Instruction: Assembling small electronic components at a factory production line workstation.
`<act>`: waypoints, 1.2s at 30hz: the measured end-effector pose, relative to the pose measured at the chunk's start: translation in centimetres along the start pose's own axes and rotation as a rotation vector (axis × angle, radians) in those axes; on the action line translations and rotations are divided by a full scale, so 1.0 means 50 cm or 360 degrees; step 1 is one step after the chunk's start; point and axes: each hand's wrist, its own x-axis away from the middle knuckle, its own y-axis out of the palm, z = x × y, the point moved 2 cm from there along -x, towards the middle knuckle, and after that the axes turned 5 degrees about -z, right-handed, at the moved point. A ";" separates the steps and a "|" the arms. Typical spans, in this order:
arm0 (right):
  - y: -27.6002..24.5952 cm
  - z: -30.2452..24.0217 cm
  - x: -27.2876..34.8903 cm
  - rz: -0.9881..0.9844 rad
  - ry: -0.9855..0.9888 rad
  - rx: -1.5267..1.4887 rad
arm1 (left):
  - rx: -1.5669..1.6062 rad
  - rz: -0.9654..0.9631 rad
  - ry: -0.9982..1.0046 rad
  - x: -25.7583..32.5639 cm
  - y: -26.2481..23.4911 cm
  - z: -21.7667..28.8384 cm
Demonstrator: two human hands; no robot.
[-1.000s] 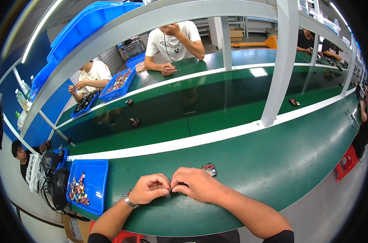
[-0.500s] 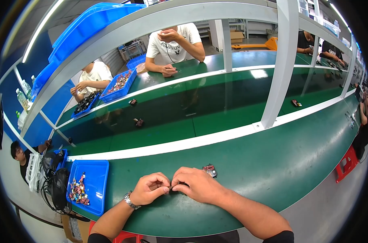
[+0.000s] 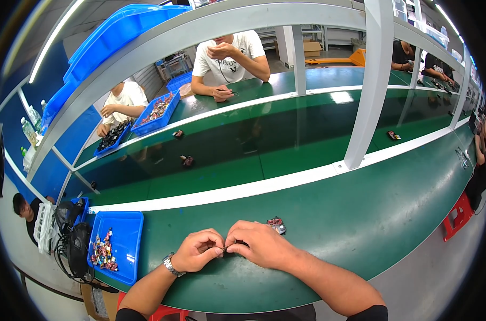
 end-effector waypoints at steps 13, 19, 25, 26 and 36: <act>-0.003 0.003 0.000 -0.0003 -0.0032 0.0012 | -0.0207 0.0044 0.0087 -0.002 -0.007 0.012; 0.000 0.002 -0.001 -0.0005 0.0012 -0.0036 | -0.0018 0.0027 0.0045 -0.001 -0.004 0.004; 0.001 0.006 -0.001 0.0018 -0.0050 0.0026 | 0.0082 -0.0006 -0.0009 -0.002 -0.003 -0.003; 0.001 0.006 -0.001 0.0014 -0.0043 0.0029 | 0.0061 -0.0004 -0.0002 -0.001 -0.003 -0.003; 0.005 0.008 -0.001 0.0001 0.0000 0.0005 | 0.0198 0.0042 -0.0038 -0.001 -0.007 -0.003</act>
